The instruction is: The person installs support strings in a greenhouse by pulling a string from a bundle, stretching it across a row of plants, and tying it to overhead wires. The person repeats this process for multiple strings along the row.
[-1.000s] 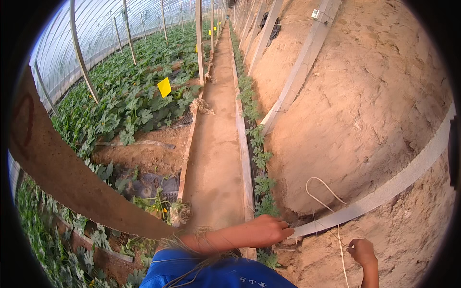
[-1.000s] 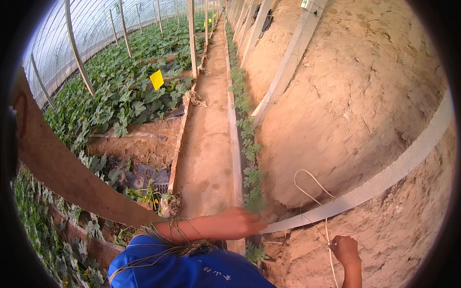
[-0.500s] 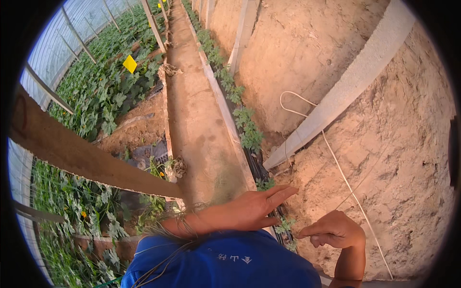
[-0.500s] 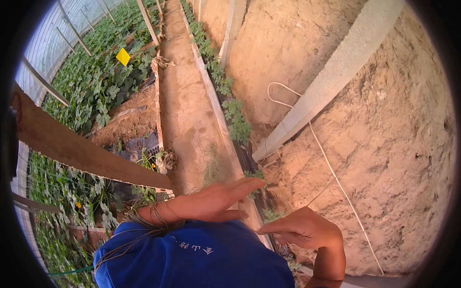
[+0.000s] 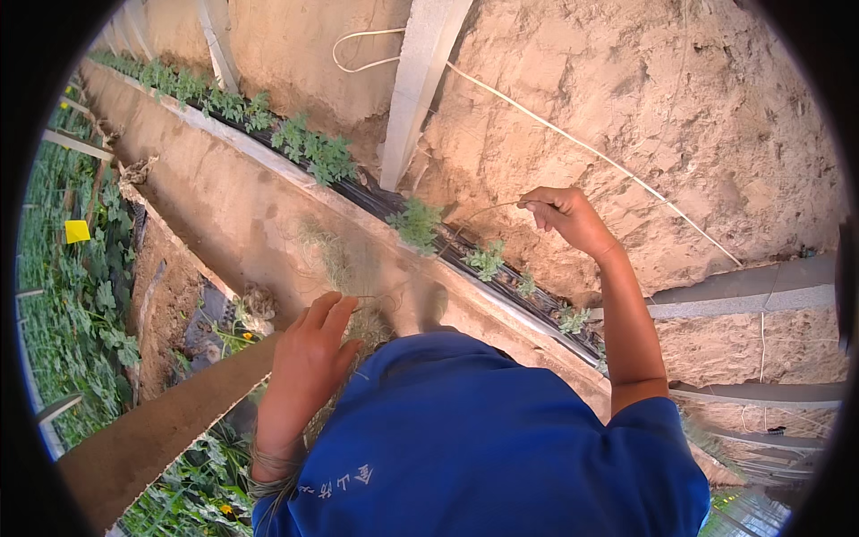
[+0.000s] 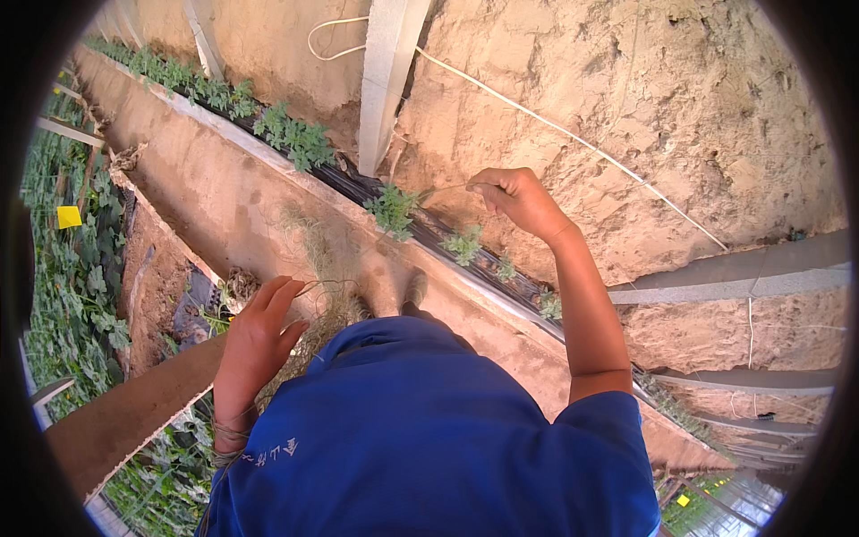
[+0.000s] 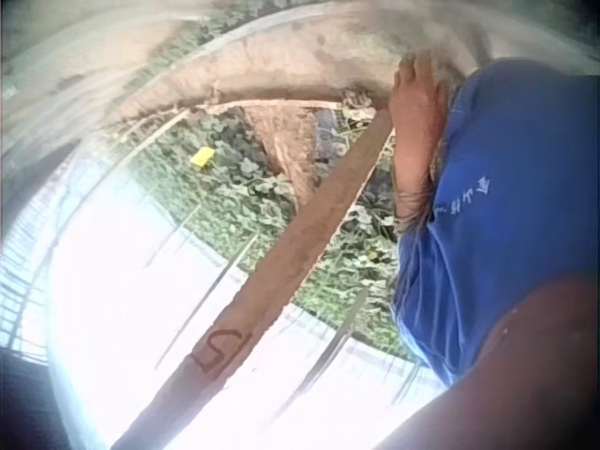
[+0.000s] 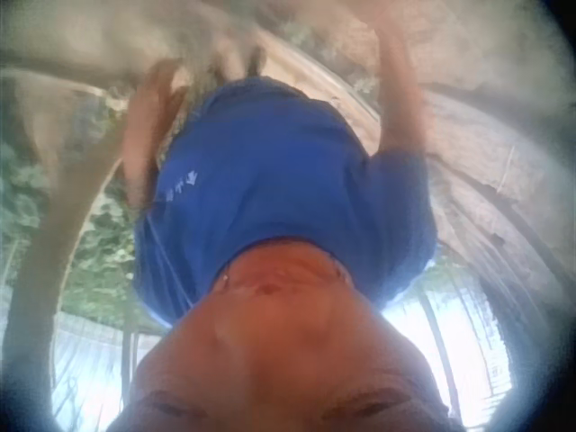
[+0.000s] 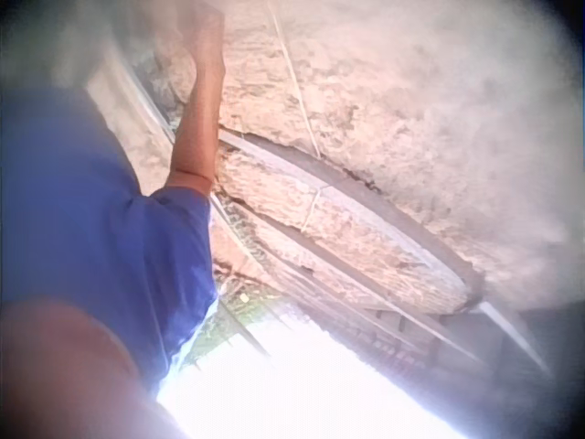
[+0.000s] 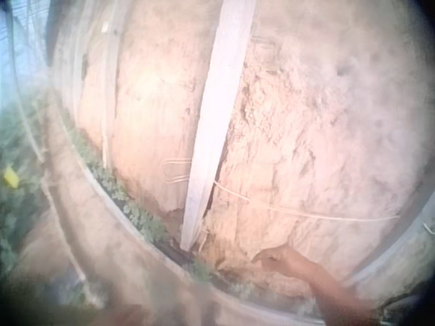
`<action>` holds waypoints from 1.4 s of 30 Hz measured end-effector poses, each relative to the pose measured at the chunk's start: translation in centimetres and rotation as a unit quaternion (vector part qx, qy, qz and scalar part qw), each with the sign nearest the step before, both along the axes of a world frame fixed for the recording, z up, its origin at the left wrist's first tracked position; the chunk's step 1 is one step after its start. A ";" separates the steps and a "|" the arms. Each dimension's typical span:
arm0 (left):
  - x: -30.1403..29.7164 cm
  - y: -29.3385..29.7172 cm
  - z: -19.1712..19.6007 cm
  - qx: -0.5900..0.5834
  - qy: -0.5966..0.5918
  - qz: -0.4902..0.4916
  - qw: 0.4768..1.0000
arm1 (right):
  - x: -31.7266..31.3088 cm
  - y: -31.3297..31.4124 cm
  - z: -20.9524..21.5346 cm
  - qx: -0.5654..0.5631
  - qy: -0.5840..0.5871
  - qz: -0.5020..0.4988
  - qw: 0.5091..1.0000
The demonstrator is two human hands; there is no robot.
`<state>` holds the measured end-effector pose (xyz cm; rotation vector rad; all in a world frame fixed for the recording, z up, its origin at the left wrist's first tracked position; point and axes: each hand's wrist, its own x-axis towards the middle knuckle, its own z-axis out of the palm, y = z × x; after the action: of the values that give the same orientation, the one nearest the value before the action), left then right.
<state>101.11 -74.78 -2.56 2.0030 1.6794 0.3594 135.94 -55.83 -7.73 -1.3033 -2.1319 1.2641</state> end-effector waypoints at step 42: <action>10.3 -0.2 2.3 -0.087 -0.015 -0.058 0.994 | 37.8 15.0 5.4 0.475 -0.014 -0.575 0.666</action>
<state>111.40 -74.93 -0.30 1.9457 1.5125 0.1945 173.72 -40.83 -2.30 -1.5499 -1.0535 -0.3848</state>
